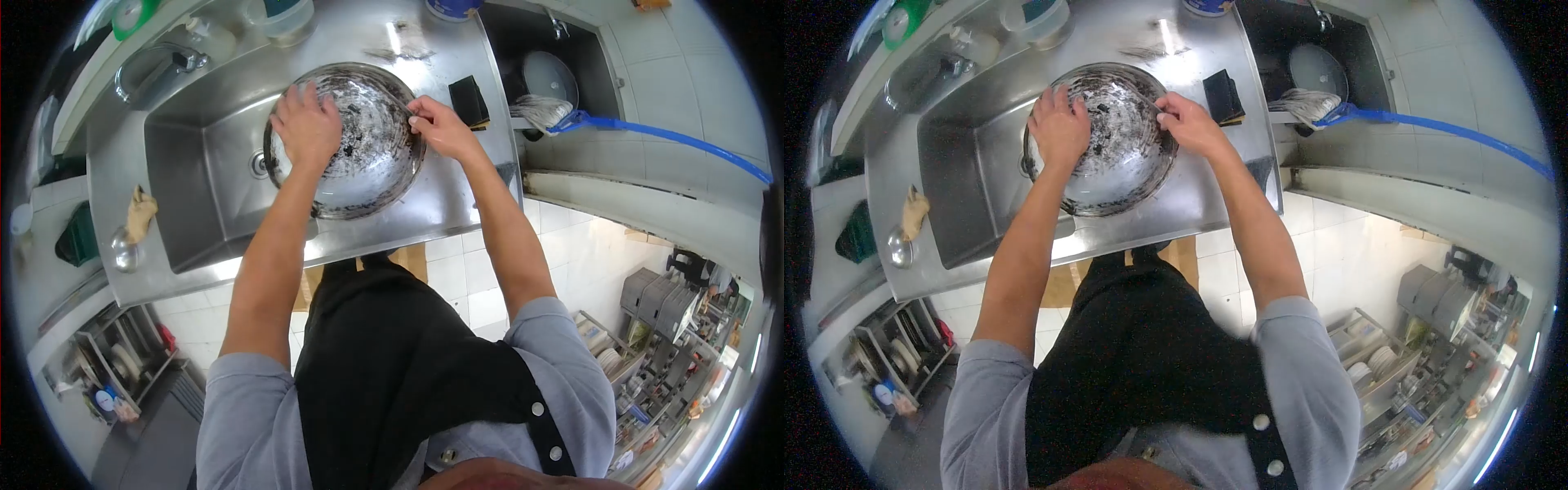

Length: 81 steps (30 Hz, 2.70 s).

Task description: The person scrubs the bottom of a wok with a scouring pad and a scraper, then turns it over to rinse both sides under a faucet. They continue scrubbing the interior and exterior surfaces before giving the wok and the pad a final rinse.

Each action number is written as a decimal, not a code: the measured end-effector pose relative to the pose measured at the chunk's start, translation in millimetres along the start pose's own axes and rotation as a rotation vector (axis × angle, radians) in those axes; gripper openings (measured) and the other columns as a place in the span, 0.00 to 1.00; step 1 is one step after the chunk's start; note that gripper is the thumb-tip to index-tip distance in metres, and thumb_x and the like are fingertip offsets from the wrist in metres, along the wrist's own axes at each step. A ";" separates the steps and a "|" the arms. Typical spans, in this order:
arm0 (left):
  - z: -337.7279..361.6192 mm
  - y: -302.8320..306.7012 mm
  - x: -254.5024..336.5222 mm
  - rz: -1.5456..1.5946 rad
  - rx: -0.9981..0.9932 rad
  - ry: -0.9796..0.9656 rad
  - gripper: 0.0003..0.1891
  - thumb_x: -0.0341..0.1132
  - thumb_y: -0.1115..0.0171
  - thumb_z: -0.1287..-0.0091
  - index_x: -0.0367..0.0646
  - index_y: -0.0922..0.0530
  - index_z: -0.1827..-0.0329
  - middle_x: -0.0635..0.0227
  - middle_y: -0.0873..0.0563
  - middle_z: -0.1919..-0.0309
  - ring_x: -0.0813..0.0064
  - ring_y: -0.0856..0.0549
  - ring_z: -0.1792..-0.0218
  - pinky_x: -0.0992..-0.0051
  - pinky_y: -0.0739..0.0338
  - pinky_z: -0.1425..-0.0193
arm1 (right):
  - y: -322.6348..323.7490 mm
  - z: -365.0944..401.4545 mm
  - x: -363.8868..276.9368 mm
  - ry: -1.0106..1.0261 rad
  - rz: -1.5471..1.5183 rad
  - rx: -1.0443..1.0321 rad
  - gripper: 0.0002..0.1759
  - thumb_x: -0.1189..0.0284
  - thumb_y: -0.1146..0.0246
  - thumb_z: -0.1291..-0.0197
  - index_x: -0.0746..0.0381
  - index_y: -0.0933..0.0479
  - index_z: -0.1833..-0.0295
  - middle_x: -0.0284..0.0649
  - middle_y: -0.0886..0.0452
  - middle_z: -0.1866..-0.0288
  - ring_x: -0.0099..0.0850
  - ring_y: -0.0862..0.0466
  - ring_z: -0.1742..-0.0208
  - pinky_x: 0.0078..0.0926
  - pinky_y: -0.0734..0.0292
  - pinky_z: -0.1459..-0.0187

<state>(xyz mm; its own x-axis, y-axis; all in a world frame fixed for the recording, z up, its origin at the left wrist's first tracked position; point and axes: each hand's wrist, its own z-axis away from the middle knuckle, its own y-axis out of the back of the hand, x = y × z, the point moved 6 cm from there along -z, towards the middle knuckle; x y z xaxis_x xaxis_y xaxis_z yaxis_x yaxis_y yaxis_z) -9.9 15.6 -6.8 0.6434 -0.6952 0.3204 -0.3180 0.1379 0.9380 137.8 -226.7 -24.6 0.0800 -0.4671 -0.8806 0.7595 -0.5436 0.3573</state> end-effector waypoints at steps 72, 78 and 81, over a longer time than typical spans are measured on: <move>52.4 37.3 90.0 0.222 0.265 -0.623 0.01 0.28 0.27 0.33 0.44 0.11 0.60 0.61 0.12 0.53 0.50 0.14 0.39 0.49 0.22 0.32 | 21.7 -13.9 -17.0 0.318 0.440 0.168 0.16 0.54 0.22 0.30 0.52 0.09 0.46 0.42 0.08 0.49 0.51 0.09 0.44 0.54 0.12 0.43; 71.4 49.1 97.4 0.190 0.288 -0.555 0.03 0.27 0.27 0.34 0.44 0.14 0.62 0.61 0.13 0.55 0.49 0.14 0.40 0.46 0.22 0.33 | 17.2 18.2 -24.4 0.329 0.586 0.170 0.14 0.55 0.24 0.27 0.53 0.13 0.48 0.43 0.09 0.50 0.53 0.11 0.43 0.56 0.13 0.43; 61.3 45.5 83.7 0.186 0.250 -0.480 0.04 0.27 0.25 0.34 0.44 0.13 0.59 0.61 0.13 0.54 0.47 0.14 0.40 0.46 0.22 0.33 | 14.7 2.8 -52.7 0.351 0.543 0.181 0.13 0.57 0.25 0.27 0.54 0.15 0.49 0.43 0.09 0.51 0.53 0.11 0.43 0.58 0.13 0.44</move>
<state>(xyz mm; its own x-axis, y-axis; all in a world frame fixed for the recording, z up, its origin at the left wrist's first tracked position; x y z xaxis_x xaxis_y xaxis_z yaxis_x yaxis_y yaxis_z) -13.3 -79.6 54.6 0.1910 -0.9258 0.3261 -0.5880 0.1581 0.7932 143.0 -212.1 27.9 0.6488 -0.4696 -0.5988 0.4341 -0.4178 0.7981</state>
